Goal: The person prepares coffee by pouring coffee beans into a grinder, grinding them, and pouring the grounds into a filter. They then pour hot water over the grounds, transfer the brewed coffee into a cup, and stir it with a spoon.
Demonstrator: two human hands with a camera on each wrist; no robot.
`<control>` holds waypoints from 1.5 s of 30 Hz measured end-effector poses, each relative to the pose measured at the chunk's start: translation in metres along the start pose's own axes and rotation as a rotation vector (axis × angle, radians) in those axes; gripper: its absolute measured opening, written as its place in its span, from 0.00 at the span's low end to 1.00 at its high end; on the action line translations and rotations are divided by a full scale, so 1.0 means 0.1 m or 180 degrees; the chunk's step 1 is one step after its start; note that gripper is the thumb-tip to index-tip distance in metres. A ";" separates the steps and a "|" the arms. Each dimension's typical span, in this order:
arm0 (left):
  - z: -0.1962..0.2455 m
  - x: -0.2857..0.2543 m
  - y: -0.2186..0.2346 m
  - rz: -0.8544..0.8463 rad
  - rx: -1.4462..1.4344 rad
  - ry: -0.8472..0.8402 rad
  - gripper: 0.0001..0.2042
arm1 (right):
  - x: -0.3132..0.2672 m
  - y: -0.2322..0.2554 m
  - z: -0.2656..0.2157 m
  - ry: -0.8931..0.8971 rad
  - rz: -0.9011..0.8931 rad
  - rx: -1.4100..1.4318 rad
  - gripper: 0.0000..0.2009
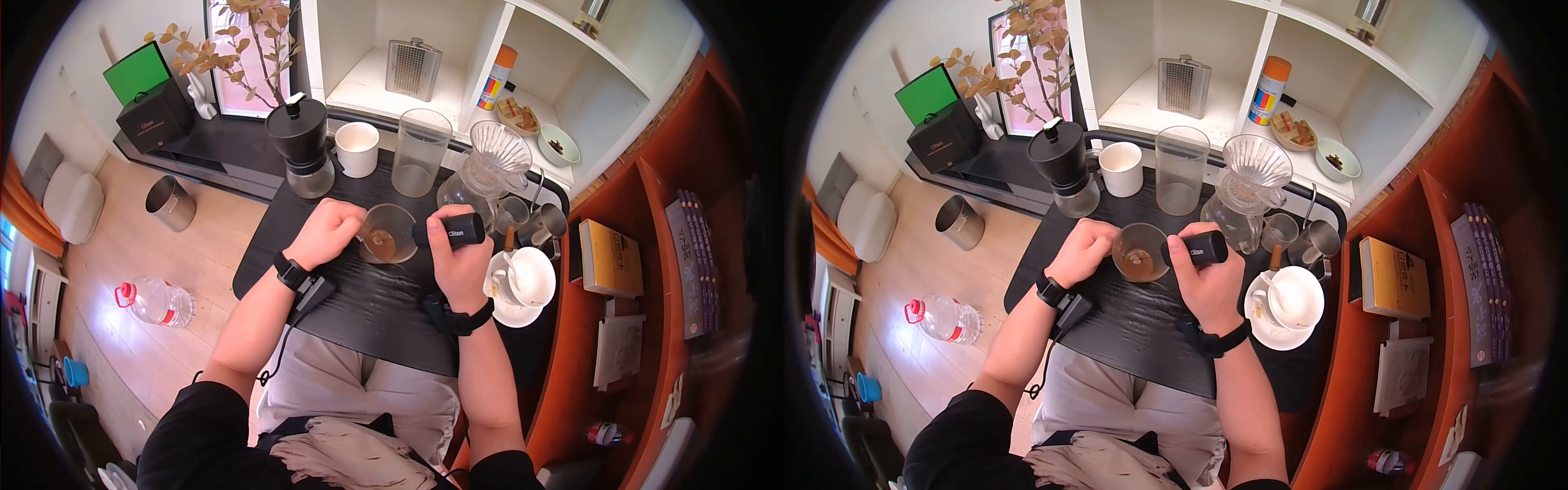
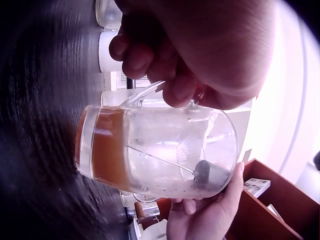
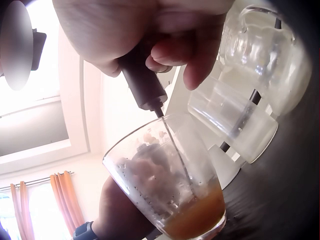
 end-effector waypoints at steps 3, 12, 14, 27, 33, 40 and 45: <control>-0.04 -0.01 0.00 0.0009 -0.0031 -0.0061 0.13 | 0.00 0.01 -0.01 0.0047 -0.0023 0.0029 0.11; 0.00 0.00 -0.01 0.0040 -0.0106 -0.0166 0.12 | -0.01 0.02 0.00 0.0170 0.0136 0.0187 0.10; 0.01 0.00 0.00 0.0029 -0.0091 -0.0173 0.12 | -0.02 0.02 -0.01 0.0140 0.0125 0.0197 0.10; 0.02 -0.01 0.00 0.0054 -0.0119 -0.0046 0.13 | -0.01 0.00 -0.02 -0.0146 -0.0152 0.0023 0.11; 0.04 0.01 0.01 0.0039 -0.0040 0.0069 0.13 | 0.00 -0.01 -0.03 -0.0093 -0.0137 0.0027 0.11; 0.03 0.00 -0.01 0.0065 -0.0078 -0.0013 0.13 | 0.00 0.00 -0.05 -0.0092 -0.0127 -0.0062 0.11; 0.03 0.01 0.01 0.0010 0.0018 0.0092 0.14 | 0.00 0.00 -0.04 -0.0087 -0.0123 -0.0096 0.12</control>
Point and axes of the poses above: each hand's wrist, its own x-axis towards the middle knuckle, its own y-axis out of the back of the hand, z = x × y, the point moved 2 cm from there along x, towards the middle knuckle, and after that the axes turned 9 degrees about -y, right-handed, at the moved point
